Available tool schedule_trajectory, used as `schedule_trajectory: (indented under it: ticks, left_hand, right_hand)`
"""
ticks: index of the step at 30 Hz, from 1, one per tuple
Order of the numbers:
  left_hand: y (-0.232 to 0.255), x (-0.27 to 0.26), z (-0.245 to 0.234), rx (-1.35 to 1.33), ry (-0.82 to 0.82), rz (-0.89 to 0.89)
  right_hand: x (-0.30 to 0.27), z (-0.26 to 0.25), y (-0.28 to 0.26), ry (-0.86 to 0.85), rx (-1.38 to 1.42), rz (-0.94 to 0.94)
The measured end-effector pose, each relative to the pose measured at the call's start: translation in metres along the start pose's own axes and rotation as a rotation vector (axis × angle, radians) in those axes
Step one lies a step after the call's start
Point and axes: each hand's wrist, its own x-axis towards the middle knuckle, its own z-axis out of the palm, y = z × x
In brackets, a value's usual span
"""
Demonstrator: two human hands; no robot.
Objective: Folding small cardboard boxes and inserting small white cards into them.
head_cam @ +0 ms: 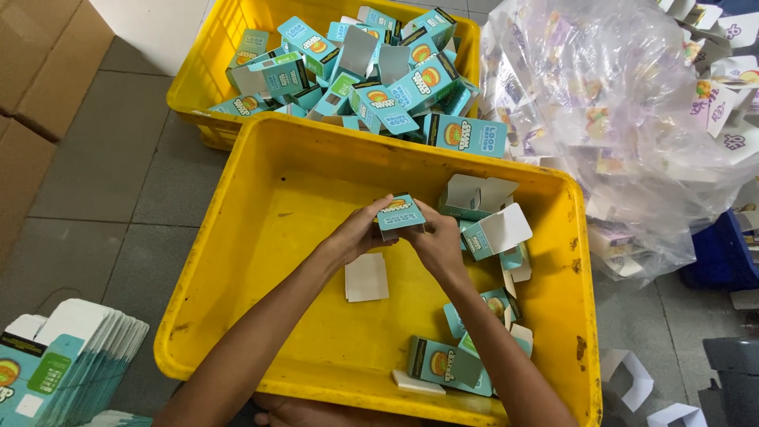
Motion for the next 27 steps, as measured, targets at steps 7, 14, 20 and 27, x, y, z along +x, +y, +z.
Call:
schedule_trajectory:
  ticks: [7,14,20,27]
  left_hand:
    - [0.013,-0.008,-0.001,-0.148,0.086,0.111]
    - [0.013,-0.011,0.010,-0.051,0.088,0.284]
    - [0.013,-0.002,-0.015,0.223,0.200,0.574]
    - [-0.002,0.011,-0.056,1.219,0.209,0.531]
  right_hand:
    - [-0.011,0.010,-0.028,0.140,-0.020,-0.072]
    - [-0.007,0.004,-0.037,0.406,-0.262,-0.594]
    - [0.039,-0.024,-0.065,0.745,-0.387,-0.921]
    - [0.075,-0.044,-0.048,0.139,-0.660,-0.182]
